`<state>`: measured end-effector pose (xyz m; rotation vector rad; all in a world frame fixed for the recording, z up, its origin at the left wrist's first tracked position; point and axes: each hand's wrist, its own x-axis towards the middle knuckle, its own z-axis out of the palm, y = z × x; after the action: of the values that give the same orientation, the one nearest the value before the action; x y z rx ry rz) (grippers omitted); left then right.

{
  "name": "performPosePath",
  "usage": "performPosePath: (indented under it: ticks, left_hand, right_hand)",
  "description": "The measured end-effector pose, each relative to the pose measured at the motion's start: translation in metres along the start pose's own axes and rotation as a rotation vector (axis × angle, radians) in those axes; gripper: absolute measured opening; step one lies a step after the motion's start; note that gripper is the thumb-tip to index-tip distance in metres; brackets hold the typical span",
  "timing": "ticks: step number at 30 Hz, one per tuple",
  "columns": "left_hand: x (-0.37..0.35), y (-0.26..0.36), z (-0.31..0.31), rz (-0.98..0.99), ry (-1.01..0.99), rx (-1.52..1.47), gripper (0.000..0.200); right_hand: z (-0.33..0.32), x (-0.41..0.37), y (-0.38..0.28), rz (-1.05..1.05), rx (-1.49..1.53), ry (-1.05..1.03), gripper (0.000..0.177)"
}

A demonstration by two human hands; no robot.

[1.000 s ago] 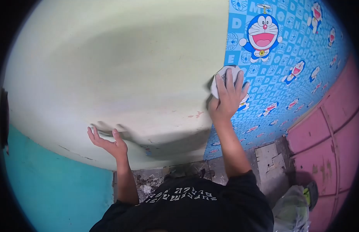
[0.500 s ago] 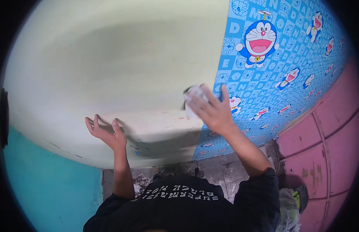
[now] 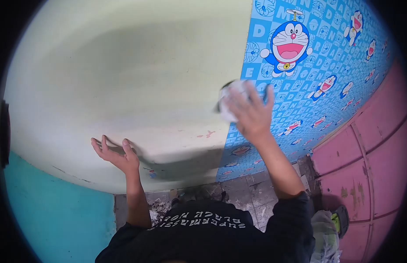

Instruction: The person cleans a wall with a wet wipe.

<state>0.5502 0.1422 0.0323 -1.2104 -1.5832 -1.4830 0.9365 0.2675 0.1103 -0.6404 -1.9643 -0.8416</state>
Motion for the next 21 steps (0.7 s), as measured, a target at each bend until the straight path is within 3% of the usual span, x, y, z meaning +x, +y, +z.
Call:
performPosePath:
  ticks: [2, 6, 7, 10, 11, 16, 18, 21]
  left_hand:
    - [-0.001, -0.002, -0.001, 0.005, -0.005, 0.002, 0.070]
    - [-0.002, -0.004, 0.000, 0.018, -0.008, 0.005, 0.070]
    - [-0.002, -0.004, 0.001, 0.012, -0.008, 0.012, 0.070]
    - [-0.005, -0.008, 0.005, 0.019, 0.008, -0.029, 0.071]
    - [-0.005, -0.007, 0.004, 0.024, 0.008, -0.038, 0.071]
    - [-0.004, -0.005, 0.003, 0.036, -0.021, 0.010, 0.071]
    - [-0.004, -0.007, 0.008, 0.042, 0.007, -0.033, 0.071]
    - [-0.002, -0.006, 0.006, 0.053, 0.003, -0.059, 0.071]
  right_hand:
    - [0.002, 0.005, -0.002, 0.203, 0.049, 0.127, 0.036]
    - [0.016, -0.031, -0.019, -0.160, 0.058, -0.086, 0.036]
    - [0.015, -0.027, -0.010, -0.213, 0.040, -0.053, 0.037]
    - [0.007, -0.008, 0.005, 0.148, -0.026, 0.047, 0.033]
    - [0.004, 0.004, 0.004, 0.271, 0.017, 0.190, 0.034]
    - [0.010, -0.014, -0.036, -0.110, 0.067, -0.137, 0.033]
    - [0.017, -0.019, -0.011, -0.097, -0.030, -0.046, 0.038]
    - [0.003, 0.000, 0.004, 0.231, -0.025, 0.189, 0.041]
